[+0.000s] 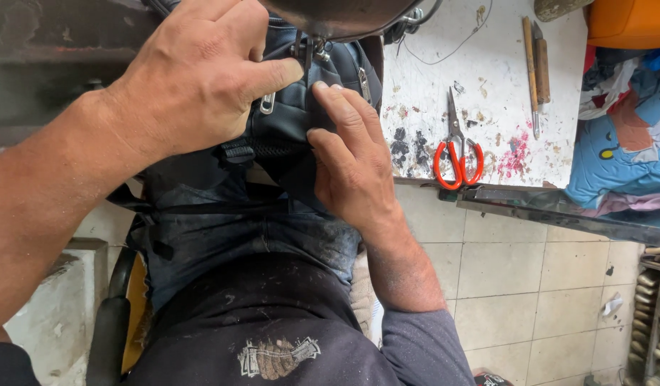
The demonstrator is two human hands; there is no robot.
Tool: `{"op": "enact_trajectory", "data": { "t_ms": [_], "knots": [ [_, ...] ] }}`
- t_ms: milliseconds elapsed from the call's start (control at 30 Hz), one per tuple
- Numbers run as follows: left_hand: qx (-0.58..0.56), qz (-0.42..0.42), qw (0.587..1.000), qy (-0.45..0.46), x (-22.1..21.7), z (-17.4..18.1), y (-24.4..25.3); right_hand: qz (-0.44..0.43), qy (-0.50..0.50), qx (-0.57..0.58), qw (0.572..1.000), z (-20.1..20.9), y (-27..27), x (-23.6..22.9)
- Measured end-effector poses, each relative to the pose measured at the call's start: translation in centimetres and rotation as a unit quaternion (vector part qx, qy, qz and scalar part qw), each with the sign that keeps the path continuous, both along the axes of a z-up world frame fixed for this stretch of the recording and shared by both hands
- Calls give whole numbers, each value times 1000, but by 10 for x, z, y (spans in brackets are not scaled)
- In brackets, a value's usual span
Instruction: Repairing a black bag by trimming material with scissors and sewing it using a machine
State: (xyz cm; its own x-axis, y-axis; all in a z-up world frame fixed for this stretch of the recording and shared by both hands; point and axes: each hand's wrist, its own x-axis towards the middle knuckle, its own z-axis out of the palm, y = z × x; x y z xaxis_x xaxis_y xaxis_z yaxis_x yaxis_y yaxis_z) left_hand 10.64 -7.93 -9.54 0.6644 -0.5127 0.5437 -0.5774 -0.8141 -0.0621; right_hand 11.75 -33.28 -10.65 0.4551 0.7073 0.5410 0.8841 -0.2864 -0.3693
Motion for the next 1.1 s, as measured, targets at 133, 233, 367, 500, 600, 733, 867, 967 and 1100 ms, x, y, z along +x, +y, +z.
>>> {"op": "enact_trajectory", "data": {
  "t_ms": [133,233,367,500,600,733,867,967,1100],
  "knots": [
    [-16,-13,1000,7,2,3,0,2,-13,1,1000,3,1,2],
    [-19,-14,1000,10,1,2,0,1,-13,-1,1000,4,3,3],
    [-33,-14,999,8,1,1,-1,3,-9,-5,1000,6,4,4],
    [-40,-11,999,2,0,-2,-1,7,-7,-8,1000,6,3,5],
    [-36,-14,999,1,0,-1,-1,9,-4,-12,1000,5,2,4],
    [-16,-5,1000,13,0,1,0,7,-24,-13,1000,4,1,1],
    [-12,-11,1000,18,1,1,1,-4,-24,-3,1000,-1,2,1],
    [-8,-2,1000,16,0,3,0,-2,-24,-3,1000,2,3,2],
    [-26,-10,1000,5,0,-3,-1,3,-15,-6,1000,3,2,2]
  ]
}}
